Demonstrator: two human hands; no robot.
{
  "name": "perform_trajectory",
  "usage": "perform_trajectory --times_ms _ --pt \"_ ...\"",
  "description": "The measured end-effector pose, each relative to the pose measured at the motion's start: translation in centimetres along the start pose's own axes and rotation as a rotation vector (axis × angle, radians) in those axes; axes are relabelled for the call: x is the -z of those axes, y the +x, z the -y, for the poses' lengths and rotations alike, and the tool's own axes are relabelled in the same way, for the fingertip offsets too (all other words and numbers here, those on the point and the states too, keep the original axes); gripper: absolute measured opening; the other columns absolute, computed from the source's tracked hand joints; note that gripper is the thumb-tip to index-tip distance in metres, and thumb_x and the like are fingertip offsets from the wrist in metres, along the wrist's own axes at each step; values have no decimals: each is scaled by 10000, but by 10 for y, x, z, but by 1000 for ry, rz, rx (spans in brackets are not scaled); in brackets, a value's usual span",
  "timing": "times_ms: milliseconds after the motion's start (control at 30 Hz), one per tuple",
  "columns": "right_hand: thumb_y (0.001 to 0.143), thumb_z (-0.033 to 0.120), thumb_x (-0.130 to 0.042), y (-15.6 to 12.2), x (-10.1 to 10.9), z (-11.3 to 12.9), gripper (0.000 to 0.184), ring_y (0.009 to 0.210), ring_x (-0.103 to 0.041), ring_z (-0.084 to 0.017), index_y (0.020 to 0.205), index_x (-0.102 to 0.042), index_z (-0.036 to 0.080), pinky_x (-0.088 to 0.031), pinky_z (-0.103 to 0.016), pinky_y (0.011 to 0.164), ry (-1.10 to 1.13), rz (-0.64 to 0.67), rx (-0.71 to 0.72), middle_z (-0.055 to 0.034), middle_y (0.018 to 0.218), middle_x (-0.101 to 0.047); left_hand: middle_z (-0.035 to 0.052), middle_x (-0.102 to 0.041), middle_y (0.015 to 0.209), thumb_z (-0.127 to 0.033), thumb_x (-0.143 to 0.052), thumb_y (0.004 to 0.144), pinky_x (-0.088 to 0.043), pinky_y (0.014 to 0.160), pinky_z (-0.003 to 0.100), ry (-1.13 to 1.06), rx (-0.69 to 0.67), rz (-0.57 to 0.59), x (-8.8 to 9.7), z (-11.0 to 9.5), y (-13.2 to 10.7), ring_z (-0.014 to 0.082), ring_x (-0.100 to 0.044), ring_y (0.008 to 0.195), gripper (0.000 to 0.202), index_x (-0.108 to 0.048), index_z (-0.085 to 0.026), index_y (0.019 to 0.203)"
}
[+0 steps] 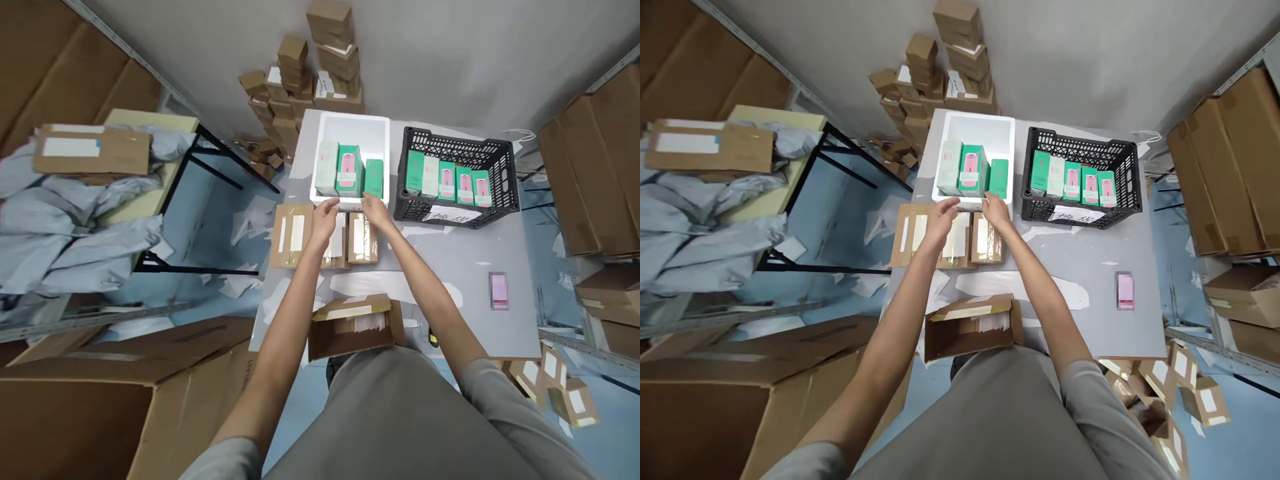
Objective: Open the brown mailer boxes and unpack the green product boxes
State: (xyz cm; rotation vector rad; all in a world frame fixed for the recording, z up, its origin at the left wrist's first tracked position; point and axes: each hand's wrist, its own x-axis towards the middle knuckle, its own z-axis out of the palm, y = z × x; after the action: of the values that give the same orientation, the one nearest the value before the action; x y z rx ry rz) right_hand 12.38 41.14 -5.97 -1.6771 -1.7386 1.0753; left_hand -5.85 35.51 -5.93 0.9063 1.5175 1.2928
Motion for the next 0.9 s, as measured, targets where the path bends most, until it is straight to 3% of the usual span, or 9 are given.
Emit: perform_trajectory --times_ms 100,267,367,467,567,667,733,800,900 --pt "1138 300 -623 -52 5 -19 473 1697 -636 -317 1533 -815 121 -383 -535 1505 61 -46 53 -193 1729 -731 133 -872 1330 -253 -809 951 -551 1318 471 41 -20 -29 42 7 -59 318 -776 1369 196 -857 -210 1136" --pt "1114 554 -690 -170 22 -58 530 1629 -695 -363 1473 -856 200 -449 -618 1470 117 -53 75 -183 1642 -798 124 -866 1303 -411 -864 1002 -597 1272 447 107 -40 -176 133 30 -157 303 -790 1327 265 -843 -216 1179" --pt "1101 655 -680 -244 39 -70 607 1605 -715 -380 1472 -856 208 -478 -639 1449 85 -86 67 -201 1627 -803 124 -853 1318 -454 -854 1027 -604 1261 444 173 2 -308 185 60 -212 296 -793 1321 295 -824 -216 1201" --pt "1109 666 -678 -311 56 -64 576 1573 -740 -369 1479 -860 263 -526 -650 1412 44 -121 38 -171 1612 -816 141 -841 1343 -402 -809 1036 -602 1261 487 273 140 -421 218 100 -267 317 -794 1316 277 -806 -204 1229" --pt "1128 654 -671 -362 60 -47 533 1531 -766 -372 1460 -872 289 -572 -664 1366 41 -152 23 -165 1573 -836 191 -812 1410 -300 -825 984 -575 1294 559 437 353 -406 225 135 -316 371 -770 1365 367 -784 -175 1327" --pt "1158 627 -652 -389 45 -26 480 1495 -783 -362 1431 -884 308 -609 -632 1331 41 -90 55 -153 1538 -850 278 -684 1625 -239 -962 862 -482 1382 606 598 409 -291 212 157 -348 470 -657 1561 723 -721 -148 1537" --pt "1174 606 -645 -394 28 -13 451 1471 -794 -349 1412 -890 313 -621 -593 1322 37 -7 95 -144 1509 -862 315 -555 1743 -286 -1086 758 -478 1383 617 654 404 -224 198 166 -357 539 -588 1633 1042 -627 -159 1685" --pt "1189 591 -639 -394 11 -1 436 1465 -795 -336 1414 -888 312 -618 -565 1326 24 78 141 -132 1499 -867 339 -517 1746 -399 -1157 700 -538 1321 624 711 463 -153 182 172 -355 587 -607 1603 1290 -508 -160 1790" --pt "1210 575 -632 -391 -9 14 429 1456 -791 -319 1431 -876 299 -616 -539 1324 3 169 220 -116 1495 -870 396 -566 1660 -483 -1103 803 -597 1244 593 858 609 -41 159 183 -342 587 -687 1507 1313 -391 -30 1809"
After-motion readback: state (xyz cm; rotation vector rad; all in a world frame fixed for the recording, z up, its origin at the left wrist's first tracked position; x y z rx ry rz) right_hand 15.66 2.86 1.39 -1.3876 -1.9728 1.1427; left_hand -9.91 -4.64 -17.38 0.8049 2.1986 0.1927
